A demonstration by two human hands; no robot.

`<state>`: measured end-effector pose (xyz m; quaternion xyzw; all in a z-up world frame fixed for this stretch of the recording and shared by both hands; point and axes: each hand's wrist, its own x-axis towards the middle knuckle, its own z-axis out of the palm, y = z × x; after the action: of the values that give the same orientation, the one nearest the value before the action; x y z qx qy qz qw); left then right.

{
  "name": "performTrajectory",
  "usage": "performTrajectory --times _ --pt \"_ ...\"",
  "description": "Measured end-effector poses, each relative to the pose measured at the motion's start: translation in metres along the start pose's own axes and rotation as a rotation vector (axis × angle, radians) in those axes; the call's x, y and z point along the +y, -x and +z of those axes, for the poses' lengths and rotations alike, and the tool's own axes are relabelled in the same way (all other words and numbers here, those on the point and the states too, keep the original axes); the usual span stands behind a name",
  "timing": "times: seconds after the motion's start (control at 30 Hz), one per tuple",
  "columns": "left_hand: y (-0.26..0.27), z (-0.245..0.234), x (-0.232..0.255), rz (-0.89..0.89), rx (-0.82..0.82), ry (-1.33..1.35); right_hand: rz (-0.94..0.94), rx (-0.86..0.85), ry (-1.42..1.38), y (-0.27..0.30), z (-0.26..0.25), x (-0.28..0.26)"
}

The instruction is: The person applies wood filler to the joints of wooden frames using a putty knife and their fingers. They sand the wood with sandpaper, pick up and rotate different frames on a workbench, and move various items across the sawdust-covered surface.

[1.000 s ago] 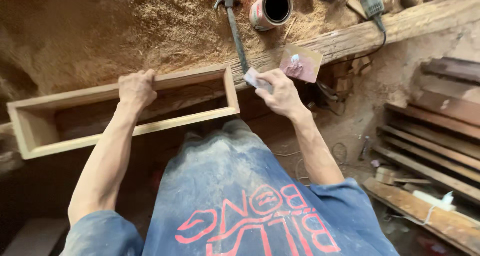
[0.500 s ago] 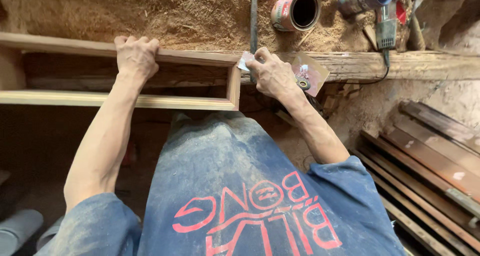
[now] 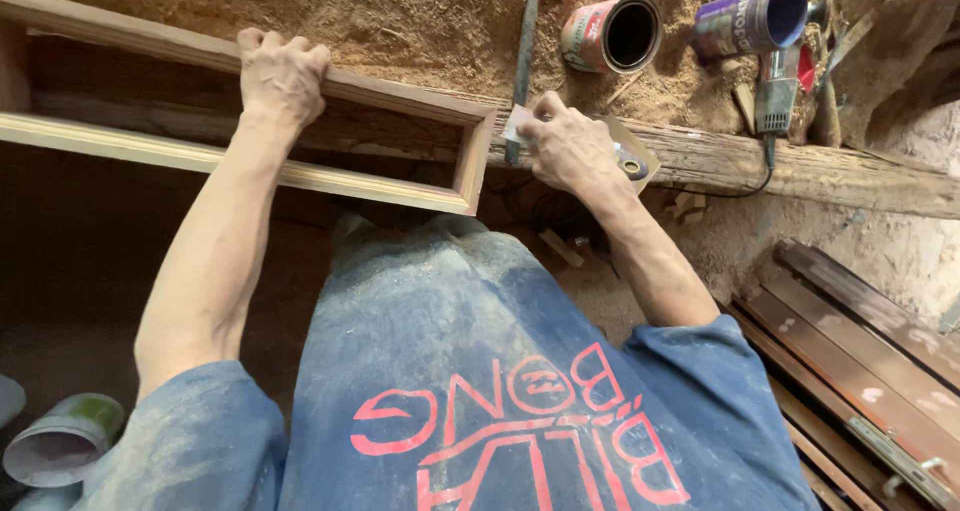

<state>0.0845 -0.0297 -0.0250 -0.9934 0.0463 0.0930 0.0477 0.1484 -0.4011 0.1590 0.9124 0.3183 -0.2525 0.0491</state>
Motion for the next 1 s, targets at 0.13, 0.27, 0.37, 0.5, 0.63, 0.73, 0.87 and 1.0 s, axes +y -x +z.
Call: performTrajectory --times 0.13,0.27,0.37,0.5,0.63,0.73,0.87,1.0 --pt "-0.001 0.004 0.003 -0.037 0.073 0.04 -0.062 0.097 -0.087 0.003 -0.008 -0.005" --pt "-0.001 0.013 0.005 -0.049 0.128 0.078 -0.063 0.033 -0.008 -0.002 -0.011 -0.012" --pt "0.003 0.007 0.01 -0.101 0.13 0.059 0.013 -0.095 0.005 0.001 -0.007 0.001" --pt "0.024 -0.025 0.035 -0.138 0.245 0.157 -0.188 0.07 -0.367 0.013 0.018 0.043" --pt "0.043 -0.046 0.086 -0.274 0.431 0.281 -0.124 0.056 -0.686 0.024 0.054 0.052" --pt "0.061 -0.05 0.125 -0.374 0.642 0.567 0.074 0.022 -0.847 0.032 0.059 0.041" --pt "0.077 -0.056 0.151 -0.422 0.7 0.6 0.308 0.004 -0.984 0.047 0.049 0.029" --pt "0.094 -0.056 0.136 -0.364 0.767 0.596 -0.042 0.304 -0.708 0.051 0.047 0.033"
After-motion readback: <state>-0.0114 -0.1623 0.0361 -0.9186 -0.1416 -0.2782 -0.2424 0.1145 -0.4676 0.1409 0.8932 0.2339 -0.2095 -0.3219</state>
